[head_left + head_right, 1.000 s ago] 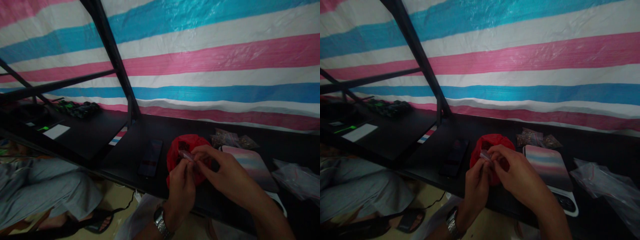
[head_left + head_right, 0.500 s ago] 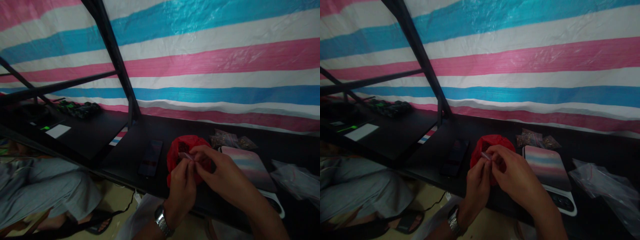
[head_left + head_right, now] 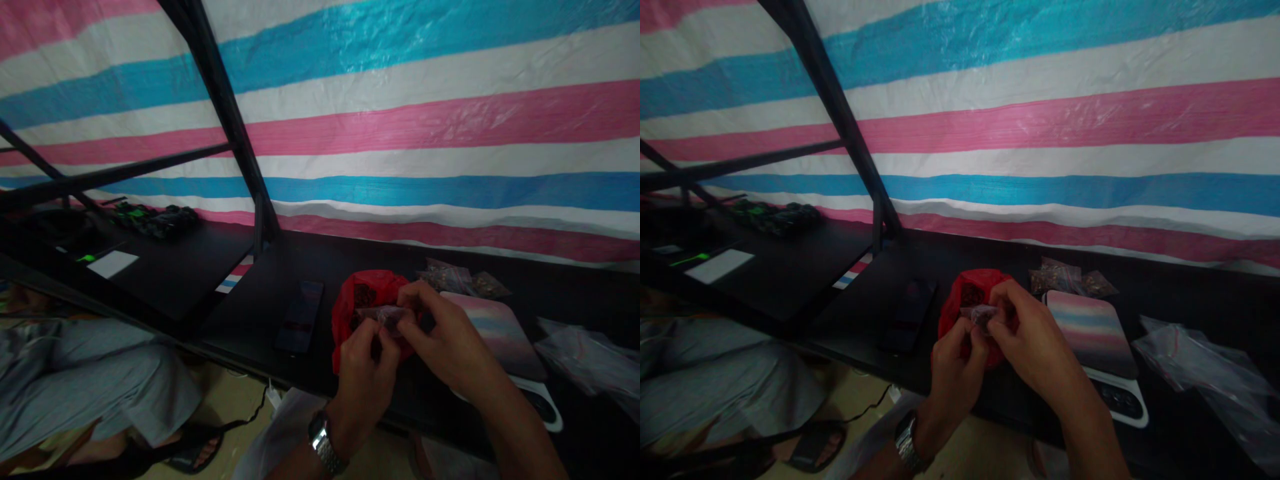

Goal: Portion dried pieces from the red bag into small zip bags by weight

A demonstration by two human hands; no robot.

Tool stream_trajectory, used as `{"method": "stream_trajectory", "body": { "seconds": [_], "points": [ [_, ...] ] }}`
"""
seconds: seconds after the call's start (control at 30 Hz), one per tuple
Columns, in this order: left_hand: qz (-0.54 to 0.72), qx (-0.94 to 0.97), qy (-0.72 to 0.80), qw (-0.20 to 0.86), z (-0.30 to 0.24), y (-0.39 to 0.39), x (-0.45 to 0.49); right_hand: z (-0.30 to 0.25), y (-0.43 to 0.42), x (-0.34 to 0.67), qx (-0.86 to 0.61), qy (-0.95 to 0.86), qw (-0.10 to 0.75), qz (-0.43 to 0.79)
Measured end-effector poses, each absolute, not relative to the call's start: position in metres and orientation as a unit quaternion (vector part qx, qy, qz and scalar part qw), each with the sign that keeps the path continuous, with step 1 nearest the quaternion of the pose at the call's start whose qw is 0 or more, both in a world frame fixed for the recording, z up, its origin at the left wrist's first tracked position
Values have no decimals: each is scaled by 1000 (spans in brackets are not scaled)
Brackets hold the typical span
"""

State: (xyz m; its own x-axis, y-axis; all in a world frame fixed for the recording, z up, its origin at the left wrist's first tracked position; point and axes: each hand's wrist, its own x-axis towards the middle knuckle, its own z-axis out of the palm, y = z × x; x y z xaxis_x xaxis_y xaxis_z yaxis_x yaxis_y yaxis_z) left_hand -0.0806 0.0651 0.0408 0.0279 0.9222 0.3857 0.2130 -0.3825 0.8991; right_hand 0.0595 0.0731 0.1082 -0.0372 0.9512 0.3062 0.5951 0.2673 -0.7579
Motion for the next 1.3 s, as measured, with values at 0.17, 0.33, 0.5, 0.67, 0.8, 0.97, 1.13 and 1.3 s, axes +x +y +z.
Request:
{"method": "stream_trajectory", "body": {
  "seconds": [0.17,0.33,0.5,0.67,0.8,0.97,1.13,1.3],
  "points": [
    [574,602,452,324,48,67,-81,110,70,66,-553,-670,439,229],
    [611,460,419,489,60,75,-86,111,60,70,-509,-674,406,350],
    [600,380,325,625,56,78,-85,102,70,64,-534,-636,421,366],
    [647,335,444,521,53,64,-78,96,79,64,-528,-576,456,427],
    [569,340,484,571,51,50,-66,90,80,63,-535,-530,464,466],
    [518,298,472,649,47,42,-55,80,85,55,-607,-524,449,394],
    [495,282,492,658,47,38,-54,84,86,51,-631,-574,399,336],
    [489,276,470,681,44,31,-52,88,87,46,-667,-536,391,339]
  ]
}}
